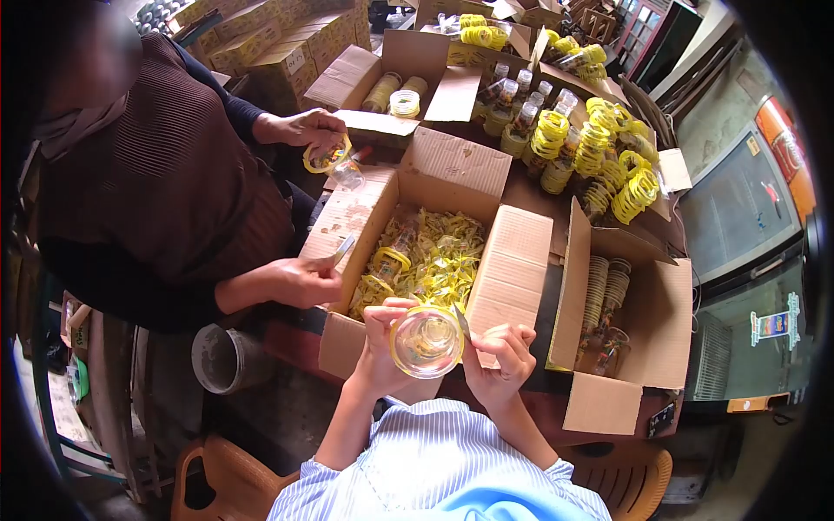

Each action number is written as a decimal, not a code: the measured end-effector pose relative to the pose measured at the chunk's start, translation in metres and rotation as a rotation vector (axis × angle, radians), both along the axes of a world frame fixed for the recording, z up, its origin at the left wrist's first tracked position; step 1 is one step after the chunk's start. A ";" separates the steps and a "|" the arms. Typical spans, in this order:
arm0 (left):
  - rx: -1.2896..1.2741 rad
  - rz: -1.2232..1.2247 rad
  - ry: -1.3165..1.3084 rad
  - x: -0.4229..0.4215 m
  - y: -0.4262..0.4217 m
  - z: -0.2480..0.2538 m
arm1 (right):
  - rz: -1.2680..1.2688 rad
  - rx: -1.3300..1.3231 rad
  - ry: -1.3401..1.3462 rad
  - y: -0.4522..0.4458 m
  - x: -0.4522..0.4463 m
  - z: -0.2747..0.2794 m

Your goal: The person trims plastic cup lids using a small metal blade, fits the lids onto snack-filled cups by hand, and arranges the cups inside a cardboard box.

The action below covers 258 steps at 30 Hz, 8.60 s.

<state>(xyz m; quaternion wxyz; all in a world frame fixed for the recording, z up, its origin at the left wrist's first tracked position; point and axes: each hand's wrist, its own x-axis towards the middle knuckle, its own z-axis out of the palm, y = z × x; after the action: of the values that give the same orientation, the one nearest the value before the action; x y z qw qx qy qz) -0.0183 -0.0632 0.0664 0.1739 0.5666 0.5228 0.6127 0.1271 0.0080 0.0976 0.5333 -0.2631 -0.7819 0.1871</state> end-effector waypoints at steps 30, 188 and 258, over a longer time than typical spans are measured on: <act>-0.115 -0.105 0.042 -0.010 -0.005 0.012 | -0.034 -0.010 -0.036 0.007 0.002 -0.006; -0.208 -0.479 -0.587 -0.009 -0.004 -0.007 | -0.109 0.072 -0.071 -0.005 0.001 -0.014; -0.111 -0.220 -0.367 -0.020 0.002 -0.011 | -0.050 0.315 -0.287 0.013 -0.017 -0.002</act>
<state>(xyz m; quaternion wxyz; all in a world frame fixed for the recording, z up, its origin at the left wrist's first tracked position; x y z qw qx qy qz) -0.0382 -0.0612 0.0558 0.3629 0.4886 0.4504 0.6533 0.1097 0.0207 0.0959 0.4556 -0.2198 -0.8626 0.0097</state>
